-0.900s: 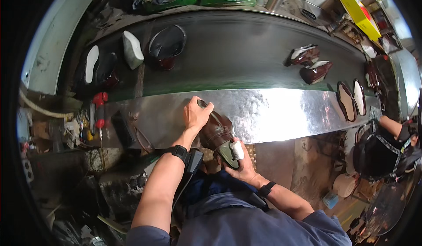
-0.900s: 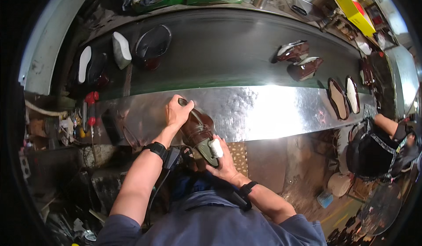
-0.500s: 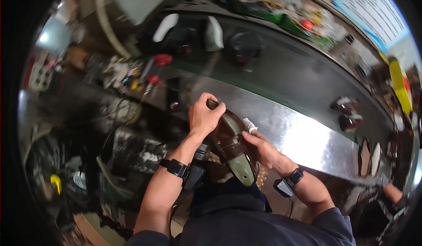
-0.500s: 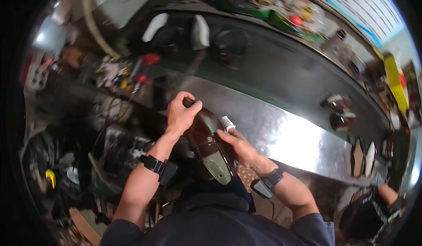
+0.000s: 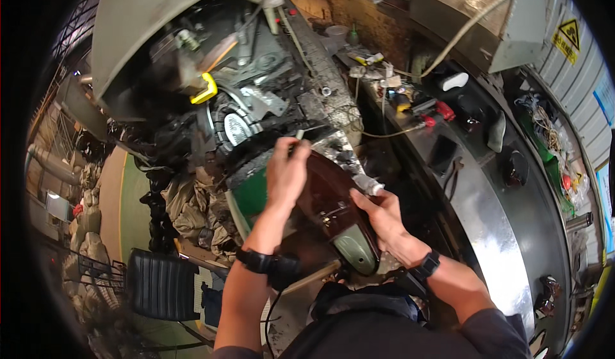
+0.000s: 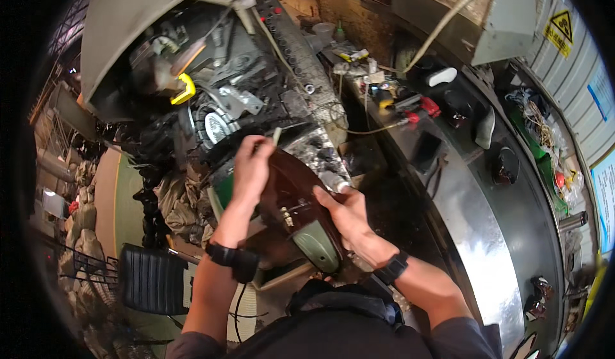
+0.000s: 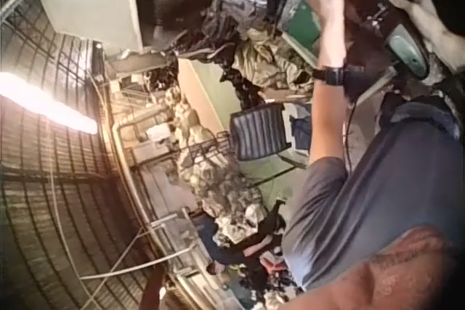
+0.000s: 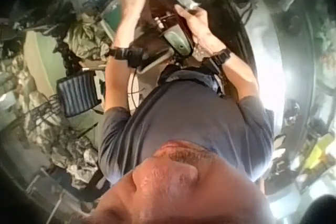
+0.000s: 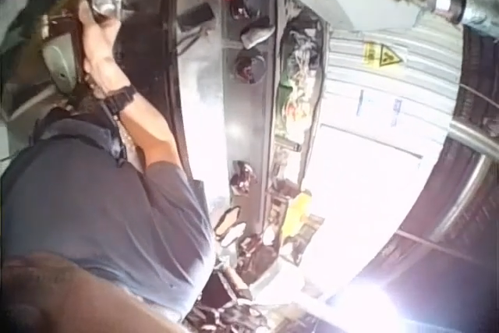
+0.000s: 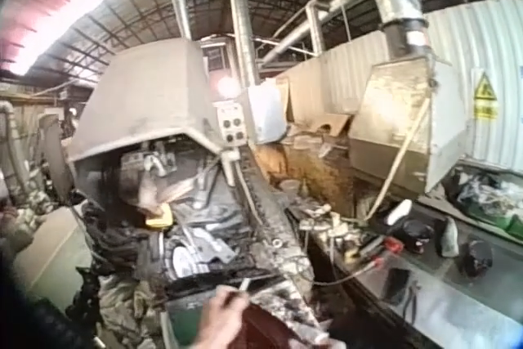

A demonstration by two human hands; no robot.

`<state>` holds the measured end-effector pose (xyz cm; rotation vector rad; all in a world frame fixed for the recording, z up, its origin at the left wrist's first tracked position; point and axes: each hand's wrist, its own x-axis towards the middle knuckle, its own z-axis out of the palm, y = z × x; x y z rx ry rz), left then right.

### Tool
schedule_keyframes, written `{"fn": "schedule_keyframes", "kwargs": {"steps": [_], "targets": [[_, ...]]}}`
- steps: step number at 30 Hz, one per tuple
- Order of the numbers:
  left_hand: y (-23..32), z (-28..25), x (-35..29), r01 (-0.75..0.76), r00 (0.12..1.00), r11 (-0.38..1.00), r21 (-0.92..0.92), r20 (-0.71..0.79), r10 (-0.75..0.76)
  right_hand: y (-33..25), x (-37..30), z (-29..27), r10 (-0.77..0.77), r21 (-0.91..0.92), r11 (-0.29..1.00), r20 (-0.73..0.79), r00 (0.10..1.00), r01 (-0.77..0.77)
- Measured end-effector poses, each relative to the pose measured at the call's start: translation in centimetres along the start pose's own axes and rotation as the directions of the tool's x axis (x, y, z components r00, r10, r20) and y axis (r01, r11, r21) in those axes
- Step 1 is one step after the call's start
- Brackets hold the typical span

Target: Operating industrial machinery to shape and attach components of footwear.

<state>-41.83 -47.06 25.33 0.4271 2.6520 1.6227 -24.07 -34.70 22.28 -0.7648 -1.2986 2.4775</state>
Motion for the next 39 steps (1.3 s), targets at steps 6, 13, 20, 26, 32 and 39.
{"fn": "schedule_keyframes", "kwargs": {"steps": [6, 13, 20, 26, 32, 39], "targets": [[-3.8, -12.0, 2.0, 0.109, 0.953, 0.771, -0.627, -0.154, -0.26, 2.7, 4.7, 11.3, 0.124, 0.226, 0.963, 0.106, 0.987, -0.145], [-6.9, -12.6, -0.3, 0.213, 0.95, 0.157, -0.964, 0.168, -0.262, 5.0, 10.0, 19.2, 0.076, 0.32, 0.94, 0.136, 0.988, -0.116], [-10.2, -11.5, 4.5, 0.313, 0.823, 0.201, -0.928, 0.159, -0.546, 5.7, 14.4, 22.2, 0.101, 0.285, 0.949, 0.135, 0.986, -0.136], [-11.9, -10.8, 7.3, 0.345, 0.771, 0.104, -0.933, 0.218, -0.599, 8.4, 19.1, 22.1, 0.032, 0.376, 0.925, 0.078, 0.996, -0.059], [-11.3, -10.7, 8.6, 0.319, 0.779, -0.012, -0.948, 0.269, -0.567, 8.6, 20.7, 22.0, 0.026, 0.381, 0.922, 0.134, 0.991, -0.076], [-10.7, -10.4, 9.0, 0.253, 0.792, -0.087, -0.964, 0.258, -0.553, 7.4, 20.3, 22.9, 0.105, 0.367, 0.918, 0.143, 0.984, -0.151]]}}
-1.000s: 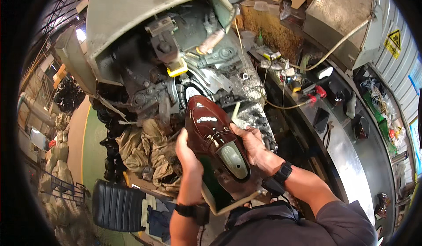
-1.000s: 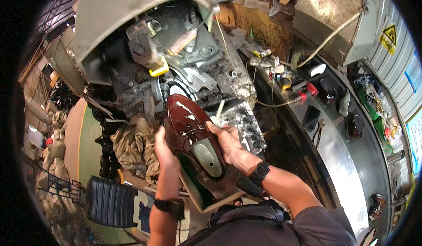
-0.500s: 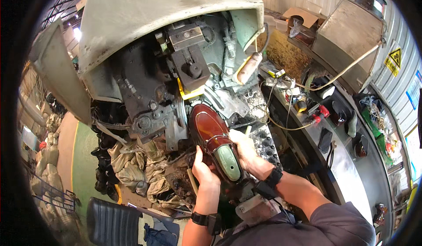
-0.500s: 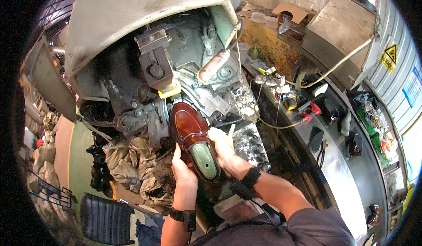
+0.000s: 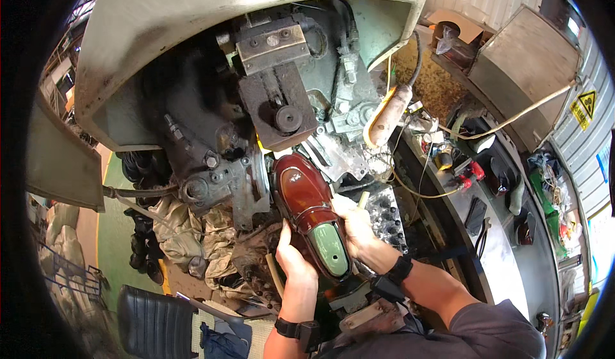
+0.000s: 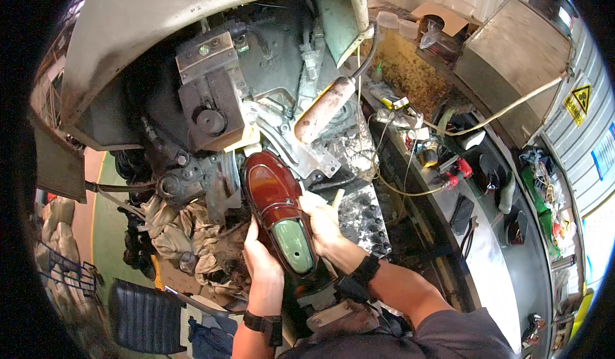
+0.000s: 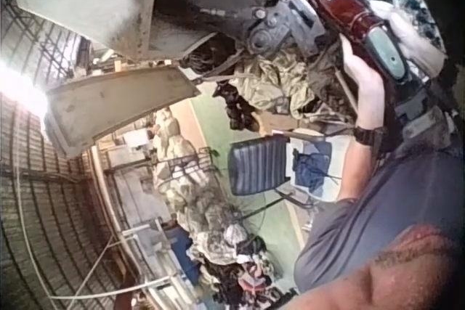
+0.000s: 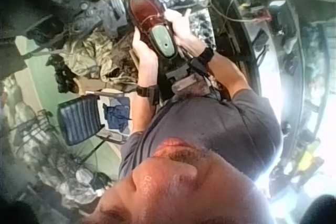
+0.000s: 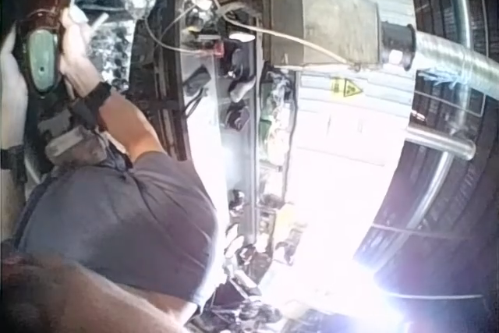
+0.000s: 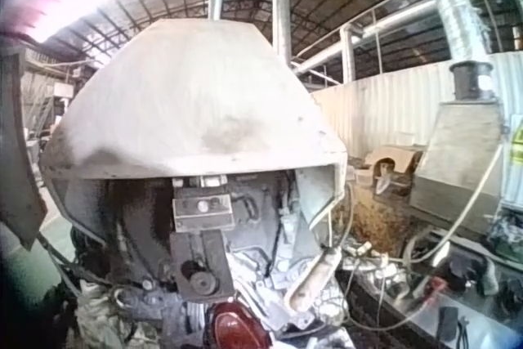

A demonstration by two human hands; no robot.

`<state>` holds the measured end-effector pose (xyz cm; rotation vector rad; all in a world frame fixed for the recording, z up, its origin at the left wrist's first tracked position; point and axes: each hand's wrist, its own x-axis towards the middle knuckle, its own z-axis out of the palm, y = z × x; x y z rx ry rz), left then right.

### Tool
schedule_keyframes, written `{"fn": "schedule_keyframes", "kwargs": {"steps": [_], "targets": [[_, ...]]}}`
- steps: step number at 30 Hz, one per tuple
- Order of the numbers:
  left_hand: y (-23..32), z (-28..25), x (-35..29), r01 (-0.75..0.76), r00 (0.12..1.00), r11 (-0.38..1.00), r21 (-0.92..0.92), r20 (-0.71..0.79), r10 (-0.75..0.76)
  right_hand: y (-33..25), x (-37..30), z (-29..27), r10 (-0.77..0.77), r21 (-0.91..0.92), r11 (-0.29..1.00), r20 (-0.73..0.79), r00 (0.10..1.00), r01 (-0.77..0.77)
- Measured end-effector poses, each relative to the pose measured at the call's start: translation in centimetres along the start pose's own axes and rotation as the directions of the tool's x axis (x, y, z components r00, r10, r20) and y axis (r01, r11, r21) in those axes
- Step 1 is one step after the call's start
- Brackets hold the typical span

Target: Operating industrial machinery to shape and attach components of footwear.

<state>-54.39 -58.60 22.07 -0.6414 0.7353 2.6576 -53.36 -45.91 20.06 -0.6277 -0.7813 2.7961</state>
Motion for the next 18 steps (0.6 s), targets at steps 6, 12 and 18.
{"fn": "schedule_keyframes", "kwargs": {"steps": [6, 12, 18], "targets": [[-1.0, -1.4, 1.7, -0.061, 0.998, 0.998, 0.016, -0.021, 0.061, 0.6, 0.7, -0.6, -0.006, -0.058, 0.998, -0.066, 0.998, 0.003], [-2.0, -4.1, 4.4, -0.128, 0.991, 0.992, 0.001, 0.027, 0.127, 1.1, 1.2, -0.9, -0.011, -0.076, 0.997, -0.021, 1.0, 0.009], [-2.6, -4.9, 5.3, -0.207, 0.974, 0.966, 0.157, -0.063, 0.219, 2.8, 3.6, -3.5, -0.11, 0.034, 0.994, 0.058, 0.992, 0.108]]}}
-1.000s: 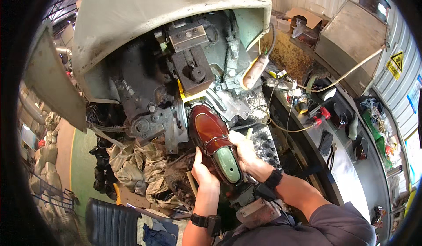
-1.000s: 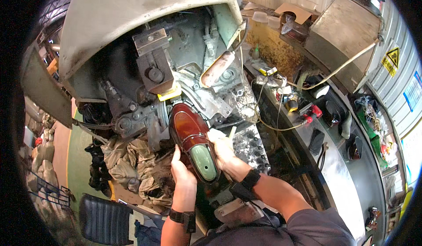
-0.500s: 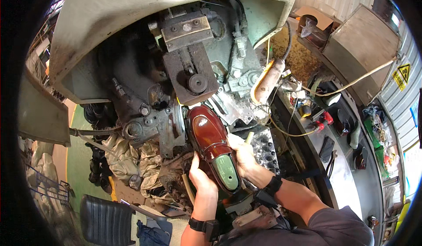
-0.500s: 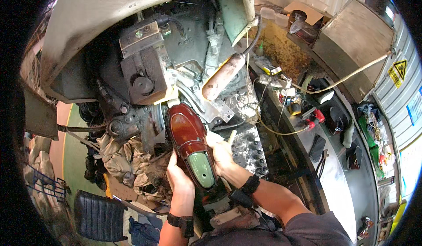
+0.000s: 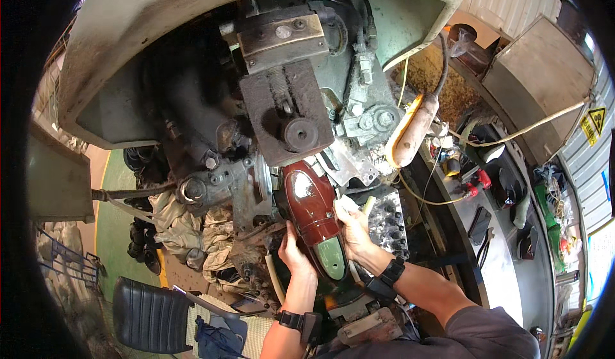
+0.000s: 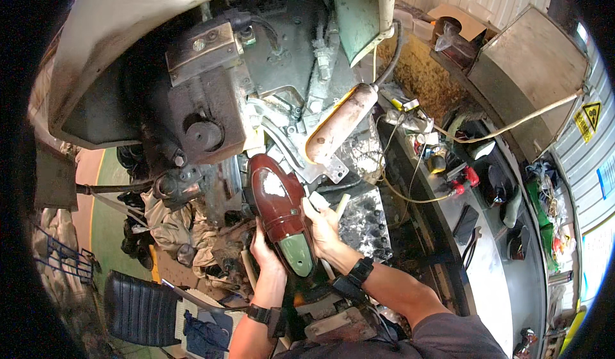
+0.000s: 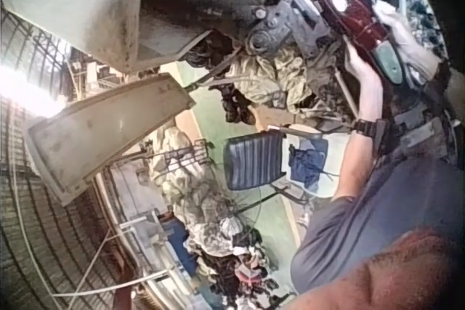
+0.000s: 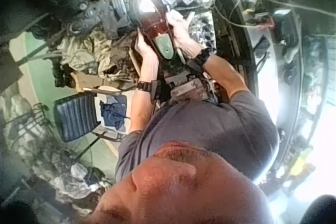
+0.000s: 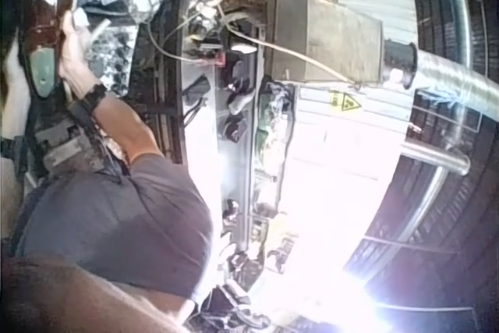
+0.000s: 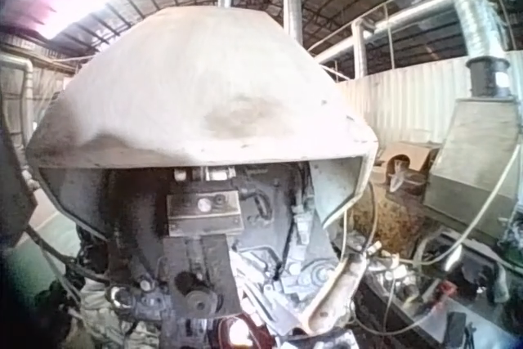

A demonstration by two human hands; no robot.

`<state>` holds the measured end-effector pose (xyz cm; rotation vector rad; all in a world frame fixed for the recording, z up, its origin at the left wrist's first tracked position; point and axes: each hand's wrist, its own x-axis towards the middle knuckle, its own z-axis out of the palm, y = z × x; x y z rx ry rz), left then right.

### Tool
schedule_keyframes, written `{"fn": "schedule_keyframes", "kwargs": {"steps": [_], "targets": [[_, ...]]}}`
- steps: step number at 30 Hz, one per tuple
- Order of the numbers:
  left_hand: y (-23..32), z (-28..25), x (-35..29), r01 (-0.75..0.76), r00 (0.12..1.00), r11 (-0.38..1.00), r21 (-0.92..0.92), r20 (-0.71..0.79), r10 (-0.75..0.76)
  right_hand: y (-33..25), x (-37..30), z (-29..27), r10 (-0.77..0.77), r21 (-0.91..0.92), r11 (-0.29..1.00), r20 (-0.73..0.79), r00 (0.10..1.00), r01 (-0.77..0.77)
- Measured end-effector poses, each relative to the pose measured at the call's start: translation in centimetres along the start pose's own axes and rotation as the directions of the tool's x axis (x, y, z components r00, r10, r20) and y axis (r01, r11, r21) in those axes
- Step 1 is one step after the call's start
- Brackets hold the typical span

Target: Operating industrial machinery to shape and attach components of footwear.

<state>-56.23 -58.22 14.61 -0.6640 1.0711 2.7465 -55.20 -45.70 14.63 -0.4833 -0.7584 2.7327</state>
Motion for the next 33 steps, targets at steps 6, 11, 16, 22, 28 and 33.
{"fn": "schedule_keyframes", "kwargs": {"steps": [6, 11, 16, 22, 28, 33], "targets": [[-0.2, -0.1, 0.5, 0.019, 0.999, 0.997, -0.07, 0.048, -0.016, -0.8, -0.7, 1.1, 0.06, 0.025, 0.998, 0.021, 0.998, -0.06], [-0.3, -0.4, 1.0, 0.113, 0.992, 0.987, -0.119, 0.076, -0.104, -0.7, -0.6, 0.7, 0.054, 0.006, 0.999, -0.024, 0.998, -0.054], [0.1, -0.2, 0.7, 0.181, 0.976, 0.977, -0.117, 0.145, -0.163, -1.1, -1.1, 1.5, 0.098, -0.01, 0.995, -0.055, 0.994, -0.098], [0.9, 0.8, -0.7, 0.208, 0.968, 0.973, -0.101, 0.163, -0.19, -1.9, -1.9, 2.5, 0.09, 0.026, 0.995, 0.049, 0.995, -0.092], [0.9, 0.0, -0.3, 0.206, 0.963, 0.978, -0.007, 0.176, -0.202, -1.1, -0.7, 0.4, 0.059, -0.103, 0.993, 0.042, 0.997, -0.054], [4.5, -6.0, -0.8, -0.176, 0.979, 0.888, 0.425, -0.023, 0.204, -8.0, -0.5, -5.0, 0.261, -0.546, 0.802, -0.045, 0.964, -0.242]]}}
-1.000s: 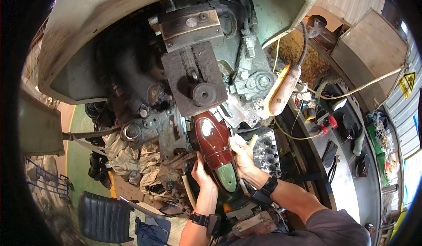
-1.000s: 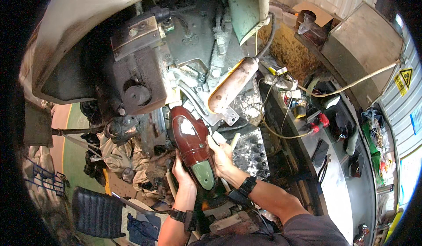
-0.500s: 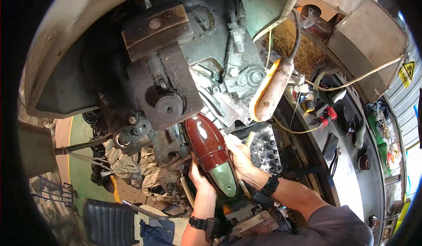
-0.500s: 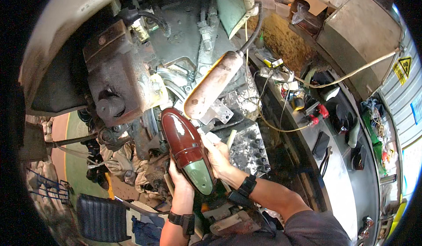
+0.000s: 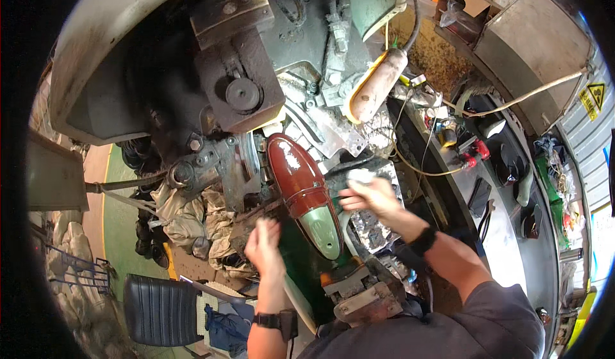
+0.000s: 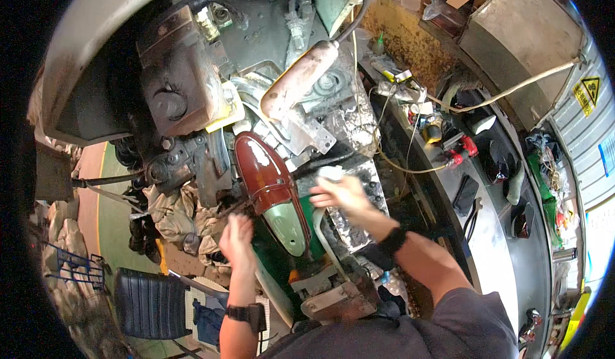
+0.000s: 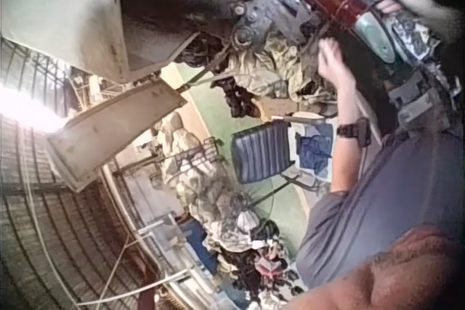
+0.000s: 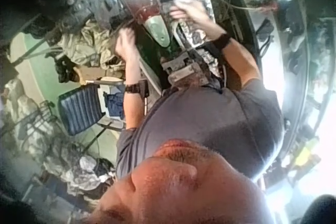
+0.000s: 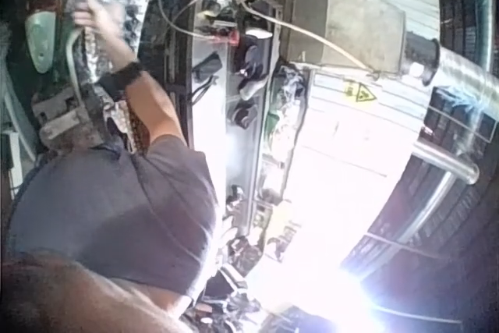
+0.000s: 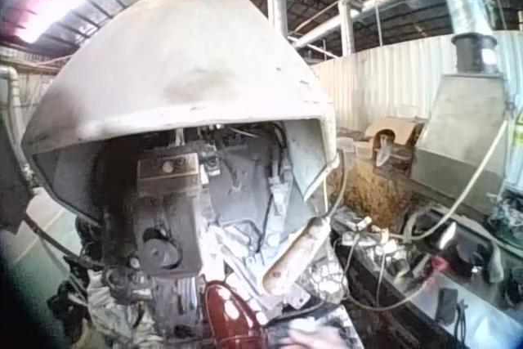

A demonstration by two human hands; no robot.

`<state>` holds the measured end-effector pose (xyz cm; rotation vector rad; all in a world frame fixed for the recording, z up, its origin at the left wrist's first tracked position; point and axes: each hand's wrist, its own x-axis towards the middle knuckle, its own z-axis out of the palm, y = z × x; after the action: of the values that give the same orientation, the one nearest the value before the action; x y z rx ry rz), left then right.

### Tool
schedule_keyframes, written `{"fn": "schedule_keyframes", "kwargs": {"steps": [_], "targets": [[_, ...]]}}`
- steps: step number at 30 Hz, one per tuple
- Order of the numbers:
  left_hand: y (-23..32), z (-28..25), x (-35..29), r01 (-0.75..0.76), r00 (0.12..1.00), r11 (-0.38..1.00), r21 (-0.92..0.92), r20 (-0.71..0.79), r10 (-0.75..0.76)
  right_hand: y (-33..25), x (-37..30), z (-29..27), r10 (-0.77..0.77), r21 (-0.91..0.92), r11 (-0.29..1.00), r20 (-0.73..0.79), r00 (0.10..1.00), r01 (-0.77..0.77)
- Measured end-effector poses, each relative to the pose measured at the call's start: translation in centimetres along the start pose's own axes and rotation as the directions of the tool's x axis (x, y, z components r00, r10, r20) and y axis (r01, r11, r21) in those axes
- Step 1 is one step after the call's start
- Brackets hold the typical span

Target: Operating industrial machinery to shape and attach components of footwear.

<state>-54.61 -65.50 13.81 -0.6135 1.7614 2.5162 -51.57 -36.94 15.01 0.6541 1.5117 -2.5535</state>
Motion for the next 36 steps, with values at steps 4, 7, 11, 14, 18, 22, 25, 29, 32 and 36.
{"fn": "schedule_keyframes", "kwargs": {"steps": [4, 7, 11, 14, 18, 22, 25, 29, 32, 36], "targets": [[-5.9, -15.4, 1.8, -0.044, 0.954, 0.99, 0.135, -0.287, 0.082, 2.4, -0.8, -13.7, -0.212, -0.336, 0.94, -0.434, 0.876, 0.062], [-14.3, -29.5, 0.2, 0.31, 0.904, 0.863, 0.4, -0.405, -0.137, 5.6, 0.3, -15.5, -0.018, -0.257, 0.959, -0.469, 0.883, -0.117], [-19.2, -26.3, -3.3, 0.499, 0.867, 0.845, 0.196, -0.114, -0.485, 9.3, 1.8, -15.4, 0.014, -0.163, 0.981, -0.5, 0.866, -0.11], [-18.1, -25.1, -3.2, 0.545, 0.837, 0.818, 0.184, -0.056, -0.544, 7.7, 1.0, -18.2, 0.07, -0.316, 0.929, -0.365, 0.929, -0.194], [-16.4, -27.0, -3.1, 0.469, 0.882, 0.834, 0.289, -0.19, -0.431, 3.9, -0.6, -16.5, 0.002, -0.543, 0.826, -0.266, 0.964, -0.151], [-14.3, -24.3, -2.9, 0.069, 0.858, 0.612, 0.788, -0.36, 0.366, -0.3, -2.7, -9.9, -0.066, -0.524, 0.852, -0.1, 0.993, 0.004], [-7.1, -14.0, -2.0, -0.436, 0.853, 0.783, 0.443, -0.074, 0.516, -2.6, -4.0, -3.6, -0.039, -0.361, 0.93, 0.071, 0.997, 0.063], [-0.9, -0.2, -2.7, -0.197, 0.955, 0.977, 0.078, 0.241, 0.173, -0.9, -1.1, 1.9, 0.095, -0.12, 0.991, 0.274, 0.957, -0.064], [-0.7, 3.7, -2.8, 0.085, 0.962, 0.986, -0.144, 0.271, -0.044, 2.1, -0.9, 9.0, -0.173, 0.05, 0.985, 0.248, 0.953, 0.166], [0.2, 8.1, -5.1, 0.187, 0.933, 0.911, -0.369, 0.356, -0.047, 3.6, -0.6, 8.8, -0.179, 0.081, 0.983, 0.193, 0.965, 0.166]]}}
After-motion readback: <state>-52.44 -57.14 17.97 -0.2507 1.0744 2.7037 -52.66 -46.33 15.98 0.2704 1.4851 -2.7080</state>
